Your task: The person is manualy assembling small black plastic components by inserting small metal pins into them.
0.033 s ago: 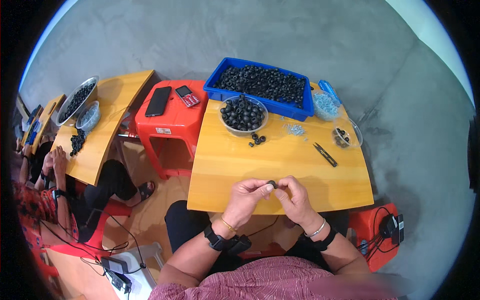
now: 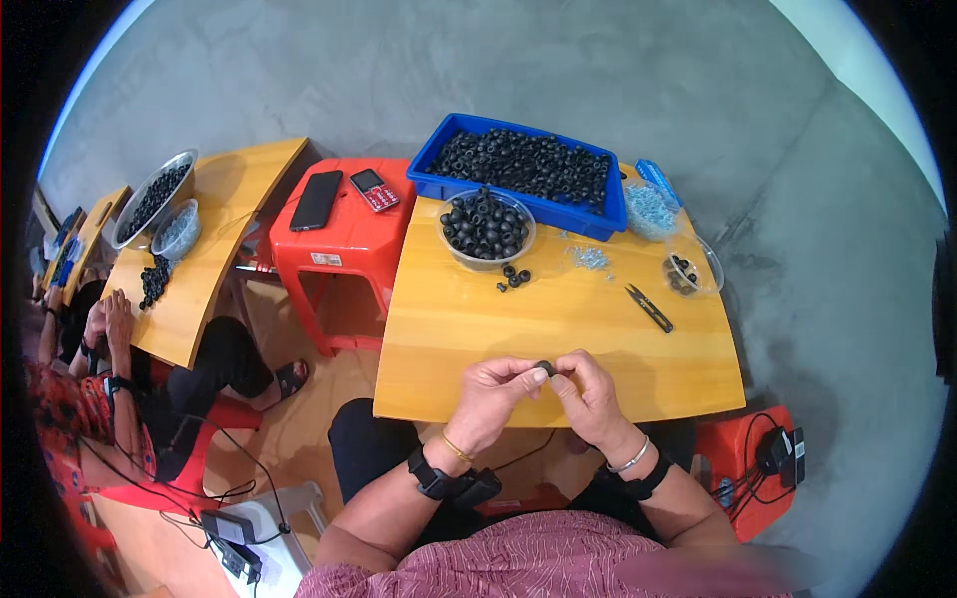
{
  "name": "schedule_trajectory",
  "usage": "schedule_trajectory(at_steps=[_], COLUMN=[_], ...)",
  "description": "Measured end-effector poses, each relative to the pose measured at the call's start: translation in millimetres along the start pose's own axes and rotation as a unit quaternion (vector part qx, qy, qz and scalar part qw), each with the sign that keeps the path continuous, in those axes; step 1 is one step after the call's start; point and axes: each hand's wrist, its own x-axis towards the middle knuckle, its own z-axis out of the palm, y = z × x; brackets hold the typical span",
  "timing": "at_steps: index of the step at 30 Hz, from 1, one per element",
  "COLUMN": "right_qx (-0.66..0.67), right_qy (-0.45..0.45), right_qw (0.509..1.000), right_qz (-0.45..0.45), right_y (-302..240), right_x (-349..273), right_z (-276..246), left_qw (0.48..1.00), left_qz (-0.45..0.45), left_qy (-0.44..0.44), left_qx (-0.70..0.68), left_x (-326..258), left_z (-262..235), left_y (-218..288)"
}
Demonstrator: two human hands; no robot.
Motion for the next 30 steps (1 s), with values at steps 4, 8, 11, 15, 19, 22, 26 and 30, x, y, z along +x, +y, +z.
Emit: schedule_trajectory(at_steps=[4,8,11,15,19,22,26,30], right_qx=[-0.004,-0.056,-0.063,0.027,-0.049,-0.130,-0.236,-0.337], right_qy=[-0.014,-0.018,-0.027,-0.046,-0.050,-0.021,0.172,0.246], right_qw=[1.000,0.995,0.992,0.999,0.997,0.989,0.955,0.906], right_qz=[0.003,-0.076,-0.107,0.002,-0.042,-0.063,0.043,0.064], right_y=[1.6,1.4,7.5,-0.9,-12.4,0.8,41.9,114.4], right_x=[-0.5,4.3,6.1,6.2,8.7,10.4,43.1,69.0], right_z=[-1.4,-3.4,-7.3,-17.1,-19.0,-28.5,-112.1,-185.1], left_qw=[1.000,0.998,0.998,0.993,0.997,0.995,0.984,0.984], left_qz=[-0.003,-0.051,-0.051,-0.083,-0.058,-0.048,-0.031,-0.044], left_qy=[-0.018,-0.023,-0.035,-0.022,-0.058,-0.083,-0.111,-0.124], left_qx=[0.024,0.012,-0.026,-0.076,-0.002,0.039,0.134,0.118], left_x=[0.0,-0.4,1.3,2.0,4.2,0.8,-4.0,1.9], left_z=[-3.4,-5.5,-4.3,-4.1,-5.9,-3.8,-3.2,-0.4], left_y=[-4.3,-1.4,-2.6,-0.1,-5.1,-3.9,3.4,0.5])
